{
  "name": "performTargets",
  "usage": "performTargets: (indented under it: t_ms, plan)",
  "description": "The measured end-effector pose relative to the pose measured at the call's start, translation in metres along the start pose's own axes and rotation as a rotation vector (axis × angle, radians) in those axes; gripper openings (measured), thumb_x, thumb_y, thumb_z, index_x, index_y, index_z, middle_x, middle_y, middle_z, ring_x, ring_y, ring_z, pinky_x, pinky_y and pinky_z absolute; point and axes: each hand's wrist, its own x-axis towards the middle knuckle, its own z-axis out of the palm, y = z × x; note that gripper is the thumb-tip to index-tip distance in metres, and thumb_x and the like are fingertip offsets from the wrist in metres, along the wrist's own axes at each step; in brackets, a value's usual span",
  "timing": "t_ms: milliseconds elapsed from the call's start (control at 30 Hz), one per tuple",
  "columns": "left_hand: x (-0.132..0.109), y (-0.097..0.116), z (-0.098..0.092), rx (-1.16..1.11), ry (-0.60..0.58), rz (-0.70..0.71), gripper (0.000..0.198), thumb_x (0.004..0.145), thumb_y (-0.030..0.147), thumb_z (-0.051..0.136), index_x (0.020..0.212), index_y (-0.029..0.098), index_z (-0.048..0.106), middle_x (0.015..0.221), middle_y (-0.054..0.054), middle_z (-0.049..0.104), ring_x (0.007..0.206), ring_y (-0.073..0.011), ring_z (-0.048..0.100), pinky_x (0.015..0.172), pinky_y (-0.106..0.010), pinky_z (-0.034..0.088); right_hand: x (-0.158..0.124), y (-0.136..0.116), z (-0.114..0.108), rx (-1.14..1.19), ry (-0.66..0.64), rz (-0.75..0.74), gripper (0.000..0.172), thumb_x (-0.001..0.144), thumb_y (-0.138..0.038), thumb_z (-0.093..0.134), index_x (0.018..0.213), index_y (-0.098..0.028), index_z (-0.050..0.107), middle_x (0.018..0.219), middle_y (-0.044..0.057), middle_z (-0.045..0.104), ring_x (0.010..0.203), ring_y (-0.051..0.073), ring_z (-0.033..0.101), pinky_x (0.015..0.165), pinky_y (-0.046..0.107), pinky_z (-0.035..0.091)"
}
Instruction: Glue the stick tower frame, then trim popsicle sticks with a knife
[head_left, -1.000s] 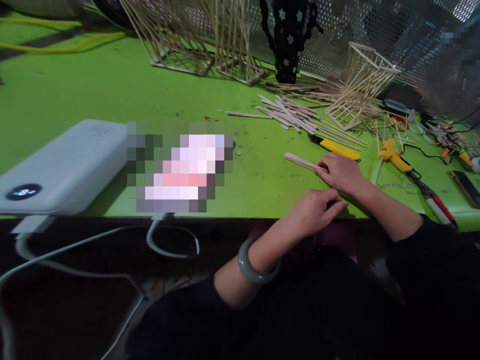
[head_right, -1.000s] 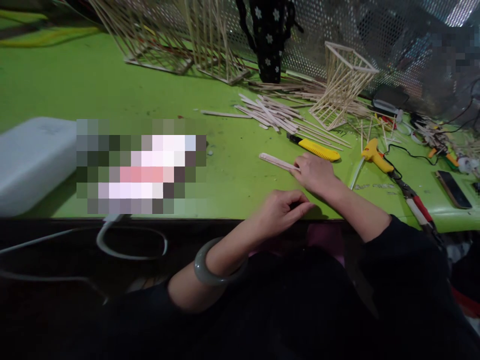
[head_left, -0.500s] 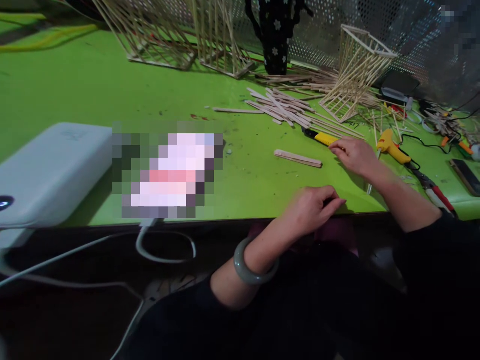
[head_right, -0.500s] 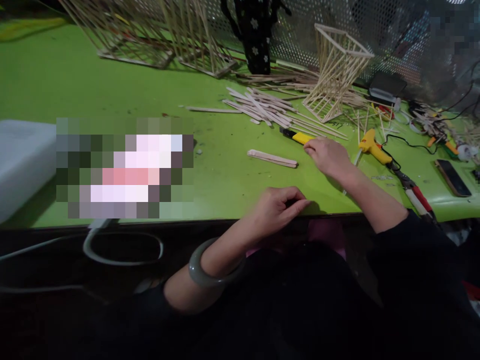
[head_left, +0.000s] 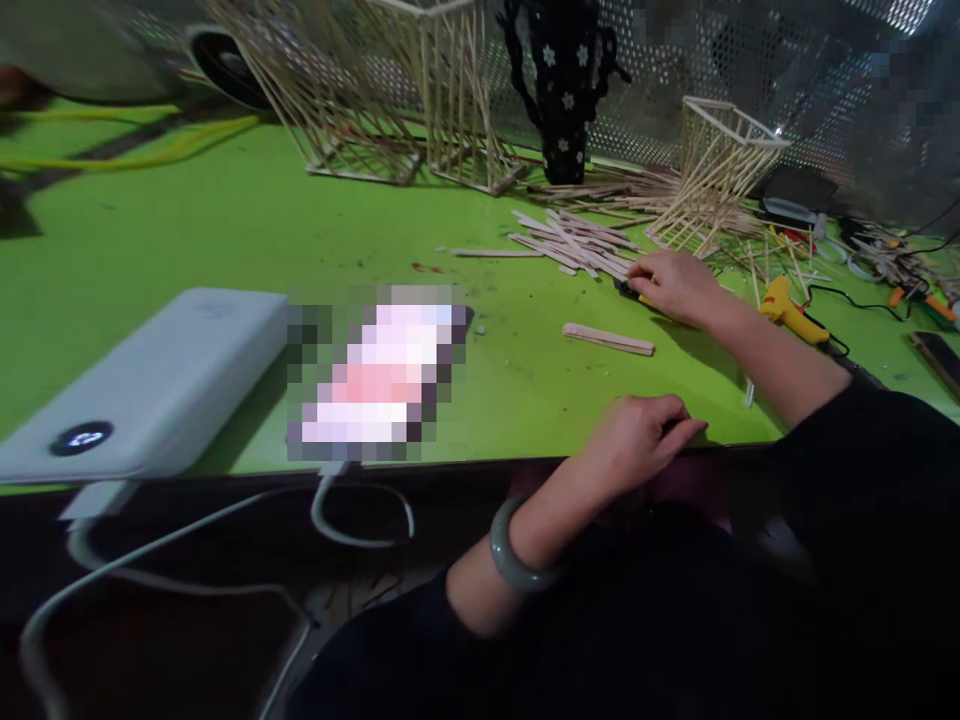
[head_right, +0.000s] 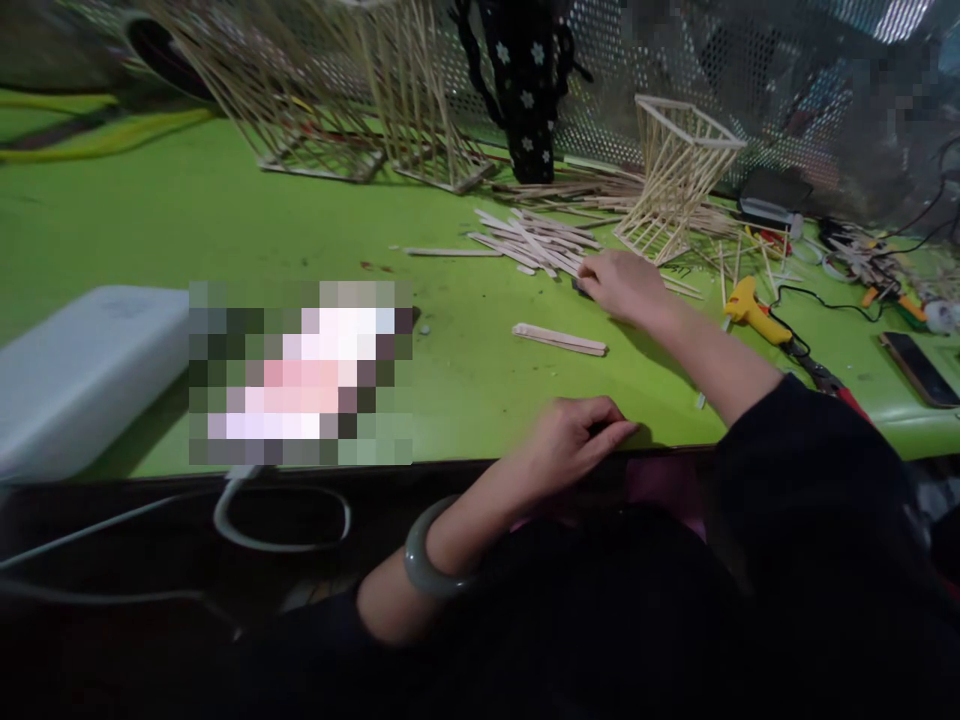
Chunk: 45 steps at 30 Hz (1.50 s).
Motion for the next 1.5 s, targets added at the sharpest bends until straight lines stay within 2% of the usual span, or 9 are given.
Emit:
performTargets:
  t_ms: [200,300,400,700,800,900,1033,1233,1500]
  plan:
    - [0.0,0.003,-0.004,0.025,-0.068,0.015,0.033,0.09,0.038,0.05,0.069,0.015,0.061,0.061,-0.003,0.064,0.054,-0.0111,0.055,0.051,-0.022,0.035,0.06,-0.007,0.016,-0.077,-0.043,0.075,0.03,0.087,-0.027,0.047,0.105,-0.019,0.07,0.111,0.01,0.069,0.098,0.024,0.062,0.078,0.033,0.047]
    - [-0.001,0.004,-0.005,0.044,-0.102,0.018,0.034,0.091,0.039,0.048,0.071,0.015,0.061,0.061,-0.004,0.063,0.054,-0.0118,0.054,0.052,-0.023,0.035,0.077,-0.011,0.023,-0.133,-0.099,0.131,0.027,0.083,-0.028,0.055,0.102,-0.018,0.07,0.109,0.012,0.068,0.097,0.025,0.062,0.079,0.034,0.048]
    - [-0.001,0.004,-0.005,0.071,-0.12,0.02,0.035,0.092,0.039,0.047,0.072,0.014,0.062,0.062,-0.005,0.064,0.055,-0.013,0.055,0.053,-0.024,0.034,0.086,-0.011,0.025,-0.152,-0.105,0.136,0.025,0.08,-0.02,0.055,0.1,-0.017,0.07,0.108,0.012,0.069,0.094,0.024,0.062,0.077,0.034,0.048]
    - [-0.001,0.002,-0.003,0.094,-0.126,0.042,0.035,0.092,0.04,0.046,0.074,0.015,0.062,0.064,-0.005,0.065,0.057,-0.0133,0.057,0.053,-0.024,0.033,0.091,0.015,0.016,-0.039,-0.009,0.188,0.023,0.08,-0.02,0.053,0.095,-0.017,0.071,0.104,0.011,0.069,0.094,0.024,0.062,0.077,0.031,0.045]
    - [0.0,0.002,-0.003,0.111,-0.136,0.029,0.035,0.092,0.039,0.046,0.074,0.015,0.062,0.065,-0.005,0.066,0.058,-0.0139,0.058,0.054,-0.024,0.034,0.093,0.025,0.017,0.074,0.047,0.206,0.024,0.079,-0.016,0.054,0.097,-0.016,0.07,0.106,0.011,0.069,0.097,0.023,0.061,0.082,0.032,0.044]
    - [0.0,0.003,-0.003,0.119,-0.137,0.018,0.034,0.092,0.039,0.045,0.074,0.014,0.062,0.065,-0.006,0.066,0.059,-0.014,0.059,0.054,-0.024,0.035,0.096,0.034,0.021,0.203,0.087,0.212,0.017,0.078,-0.015,0.055,0.087,-0.015,0.07,0.095,0.007,0.071,0.092,0.019,0.062,0.083,0.03,0.045]
    - [0.0,0.003,-0.004,0.125,-0.139,0.001,0.035,0.092,0.039,0.046,0.074,0.014,0.062,0.065,-0.006,0.066,0.058,-0.0142,0.059,0.054,-0.024,0.035,0.101,0.044,0.026,0.345,0.119,0.228,0.015,0.082,-0.017,0.053,0.074,-0.014,0.066,0.077,0.004,0.07,0.076,0.013,0.063,0.075,0.024,0.047]
    - [0.0,0.001,-0.002,0.133,-0.121,-0.007,0.035,0.092,0.04,0.046,0.074,0.015,0.063,0.065,-0.006,0.067,0.058,-0.0141,0.059,0.054,-0.024,0.036,0.099,0.045,0.024,0.632,0.126,0.284,0.016,0.081,-0.004,0.048,0.083,-0.015,0.06,0.074,0.0,0.068,0.059,0.007,0.062,0.057,0.017,0.046]
    - [0.001,0.0,0.0,0.121,-0.091,-0.038,0.034,0.09,0.04,0.049,0.073,0.016,0.064,0.065,-0.006,0.067,0.058,-0.0145,0.059,0.053,-0.024,0.036,0.086,0.046,0.015,0.879,0.104,0.316,0.016,0.082,-0.001,0.049,0.084,-0.015,0.057,0.064,-0.004,0.062,0.045,0.002,0.052,0.047,0.014,0.041]
